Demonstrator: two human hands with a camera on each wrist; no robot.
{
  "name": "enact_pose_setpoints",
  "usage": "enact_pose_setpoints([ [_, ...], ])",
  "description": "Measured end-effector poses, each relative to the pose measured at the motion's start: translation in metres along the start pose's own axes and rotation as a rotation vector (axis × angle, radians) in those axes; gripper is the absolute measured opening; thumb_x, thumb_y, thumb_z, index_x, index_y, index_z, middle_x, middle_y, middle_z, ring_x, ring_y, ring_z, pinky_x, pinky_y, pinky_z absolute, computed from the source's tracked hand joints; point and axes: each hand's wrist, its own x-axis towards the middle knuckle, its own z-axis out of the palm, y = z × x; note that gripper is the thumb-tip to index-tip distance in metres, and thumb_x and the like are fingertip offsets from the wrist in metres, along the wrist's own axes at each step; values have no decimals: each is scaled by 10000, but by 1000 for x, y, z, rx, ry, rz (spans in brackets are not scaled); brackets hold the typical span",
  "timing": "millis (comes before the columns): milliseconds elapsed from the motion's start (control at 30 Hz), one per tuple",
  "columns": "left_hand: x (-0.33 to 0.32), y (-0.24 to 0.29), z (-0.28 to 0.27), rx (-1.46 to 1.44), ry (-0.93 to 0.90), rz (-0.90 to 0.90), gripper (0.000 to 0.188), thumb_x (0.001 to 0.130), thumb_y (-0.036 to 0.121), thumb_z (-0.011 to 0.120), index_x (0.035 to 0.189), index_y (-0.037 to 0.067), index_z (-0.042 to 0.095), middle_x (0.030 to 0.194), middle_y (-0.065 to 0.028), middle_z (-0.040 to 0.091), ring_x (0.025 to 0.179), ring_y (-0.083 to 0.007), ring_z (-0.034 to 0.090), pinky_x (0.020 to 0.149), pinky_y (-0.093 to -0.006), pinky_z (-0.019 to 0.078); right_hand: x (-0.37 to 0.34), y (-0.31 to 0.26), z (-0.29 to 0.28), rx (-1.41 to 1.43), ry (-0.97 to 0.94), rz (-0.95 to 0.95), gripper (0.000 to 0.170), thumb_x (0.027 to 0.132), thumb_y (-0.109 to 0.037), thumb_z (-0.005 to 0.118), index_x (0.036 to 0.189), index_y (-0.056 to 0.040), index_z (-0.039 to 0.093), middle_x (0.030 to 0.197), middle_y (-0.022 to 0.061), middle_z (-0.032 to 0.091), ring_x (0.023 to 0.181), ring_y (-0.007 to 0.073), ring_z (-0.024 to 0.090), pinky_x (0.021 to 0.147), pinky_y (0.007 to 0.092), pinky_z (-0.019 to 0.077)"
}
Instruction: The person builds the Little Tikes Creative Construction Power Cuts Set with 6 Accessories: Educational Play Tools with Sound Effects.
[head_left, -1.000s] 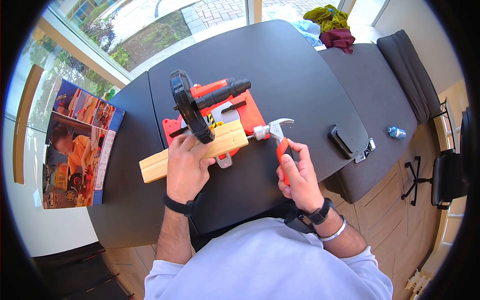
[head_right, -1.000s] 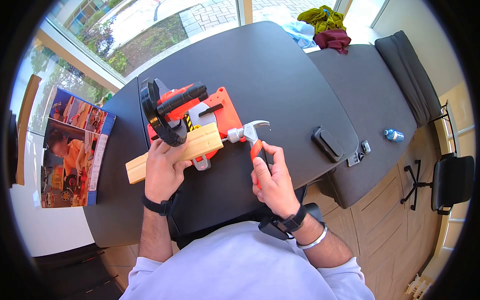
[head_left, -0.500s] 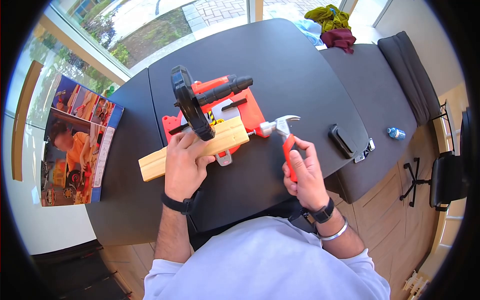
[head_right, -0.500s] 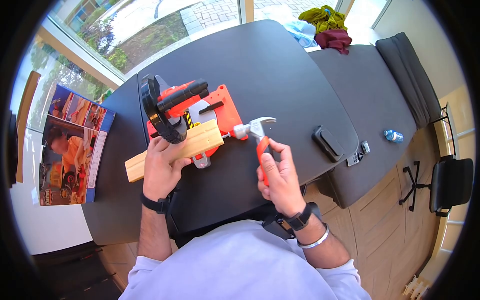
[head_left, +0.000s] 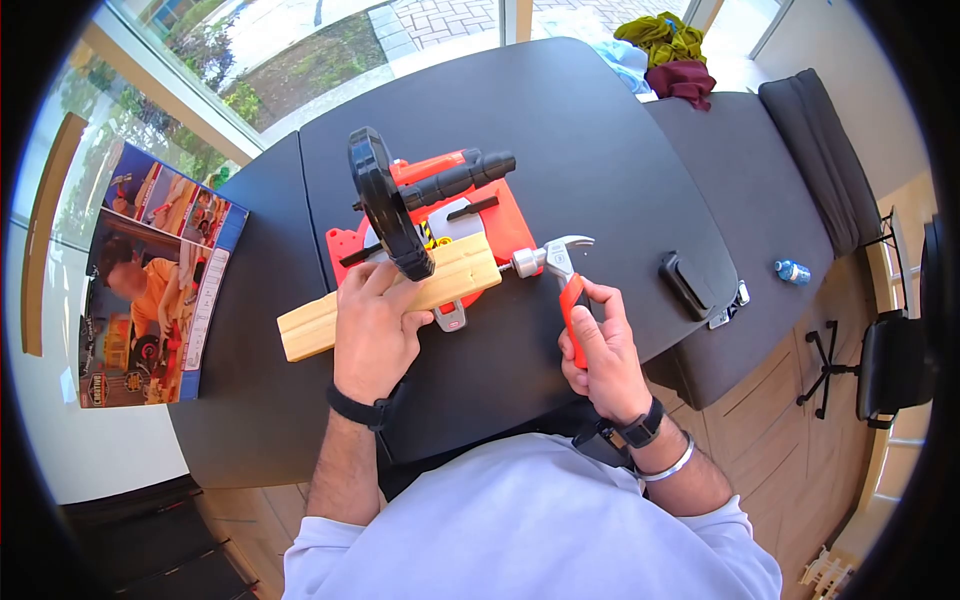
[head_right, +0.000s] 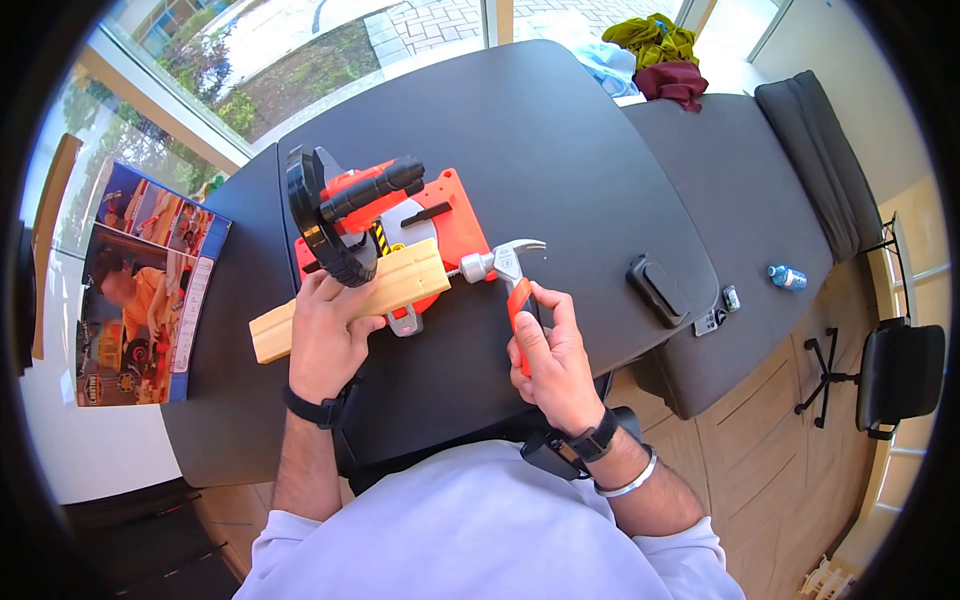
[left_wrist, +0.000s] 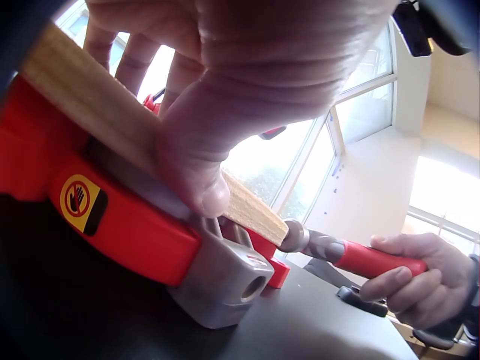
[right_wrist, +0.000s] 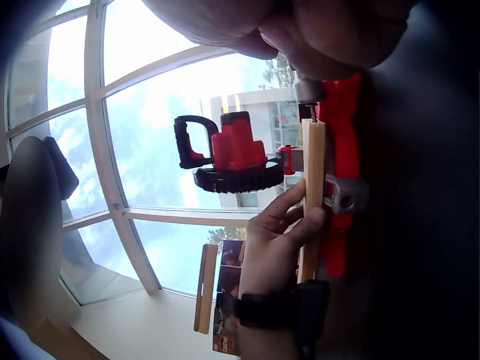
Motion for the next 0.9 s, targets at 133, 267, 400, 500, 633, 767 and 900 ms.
enact_pose_setpoints([
  [133, 0, 1, 1, -1, 5, 0, 518, 732, 11, 878, 1235, 66, 769, 1259, -125, 710, 1176, -396, 612, 1031, -523, 502, -1, 1, 0, 2, -6, 6, 397, 1180, -317, 531, 1523, -197, 370, 809, 11, 566, 501, 50, 431, 434, 215, 304],
  [267, 1, 2, 2, 7, 7, -3, 510, 735, 11, 876, 1231, 63, 769, 1255, -122, 707, 1183, -395, 611, 1042, -530, 492, 0, 1, 2, 9, -8, 4, 396, 1181, -315, 529, 1522, -197, 366, 799, 7, 561, 496, 51, 431, 429, 217, 304],
  [400, 1, 5, 1, 8, 0, -12, 505, 737, 10, 874, 1229, 59, 767, 1256, -119, 704, 1183, -389, 611, 1046, -531, 489, -1, 0, 3, 4, -10, 3, 395, 1181, -311, 528, 1520, -195, 362, 783, 5, 554, 492, 52, 429, 424, 220, 304],
  [500, 1, 5, 1, 13, 0, -5, 512, 737, 11, 877, 1234, 62, 766, 1255, -116, 705, 1182, -387, 612, 1047, -528, 488, -1, -1, 3, -12, -14, -3, 390, 1181, -302, 525, 1517, -191, 361, 766, 4, 547, 491, 52, 429, 422, 224, 306],
  [633, 1, 5, 1, 18, 5, -4, 511, 735, 13, 880, 1231, 63, 769, 1253, -114, 706, 1182, -386, 612, 1048, -524, 488, -1, -2, 4, -27, -16, -3, 390, 1180, -293, 526, 1515, -186, 359, 757, 1, 539, 492, 55, 427, 424, 228, 304],
  [767, 1, 5, 1, 15, -3, -11, 501, 741, 22, 882, 1227, 58, 771, 1259, -115, 707, 1176, -390, 612, 1043, -524, 493, 0, -4, 3, -69, -18, -10, 393, 1176, -291, 538, 1516, -182, 374, 764, 0, 538, 493, 56, 422, 427, 227, 296],
  [900, -1, 0, 1, -11, 24, 10, 490, 738, 32, 888, 1215, 47, 774, 1288, -121, 713, 1168, -397, 616, 1023, -521, 511, 2, -17, -5, -23, -27, -1, 391, 1173, -307, 551, 1517, -176, 422, 793, 2, 549, 494, 45, 412, 426, 213, 282],
])
